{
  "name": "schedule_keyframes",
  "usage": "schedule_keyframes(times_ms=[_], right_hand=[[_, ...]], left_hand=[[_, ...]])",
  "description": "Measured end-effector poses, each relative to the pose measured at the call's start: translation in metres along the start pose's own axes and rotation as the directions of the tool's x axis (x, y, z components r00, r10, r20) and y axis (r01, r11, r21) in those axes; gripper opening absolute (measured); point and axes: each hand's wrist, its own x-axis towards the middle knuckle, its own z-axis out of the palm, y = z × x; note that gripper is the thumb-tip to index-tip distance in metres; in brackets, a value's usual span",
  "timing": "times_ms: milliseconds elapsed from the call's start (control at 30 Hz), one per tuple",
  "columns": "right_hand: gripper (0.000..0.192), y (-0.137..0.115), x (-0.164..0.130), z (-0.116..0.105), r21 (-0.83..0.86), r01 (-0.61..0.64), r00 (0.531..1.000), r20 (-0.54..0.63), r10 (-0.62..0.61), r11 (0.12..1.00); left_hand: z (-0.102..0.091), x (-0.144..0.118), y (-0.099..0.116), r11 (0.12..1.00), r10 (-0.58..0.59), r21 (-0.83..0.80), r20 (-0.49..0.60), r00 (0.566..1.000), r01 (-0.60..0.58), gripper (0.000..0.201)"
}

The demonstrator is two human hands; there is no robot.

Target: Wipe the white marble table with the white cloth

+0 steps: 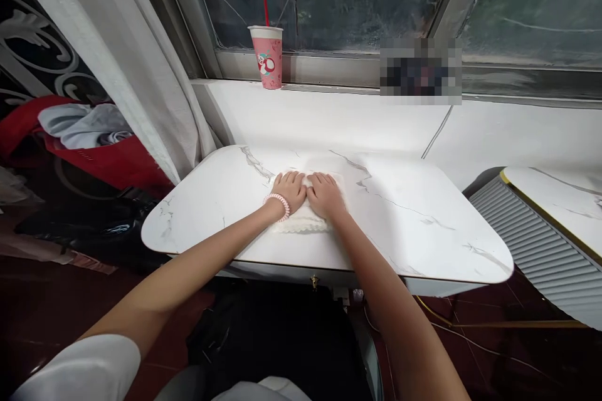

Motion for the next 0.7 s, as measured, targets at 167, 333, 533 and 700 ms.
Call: schedule_keyframes(times_ms=[167,333,533,700], right_hand=[[0.038,0.030,0.043,0.012,0.001,-0.042,0.999,-0.027,0.042,0.999],[0.038,0.060,0.081,0.024,0.039,-0.046,0.998,-0.051,0.048,0.998],[0.037,0.085,0.110,0.038,0.040,-0.085,0.993,-0.082,0.088,0.996],[0.037,0.095,0.118,0.041,0.038,-0.086,0.991,-0.104,0.090,0.996]], left_hand=[[0.007,0.054,-0.008,0.998,-0.008,-0.060,-0.025,1.000,0.006,0.047],[0.015,0.099,-0.011,0.994,-0.054,-0.101,-0.055,0.997,0.049,0.046],[0.022,0.138,-0.015,0.994,-0.057,-0.097,-0.052,0.997,0.052,0.044],[0.024,0.149,-0.014,0.993,-0.052,-0.111,-0.041,0.998,0.047,0.046]])
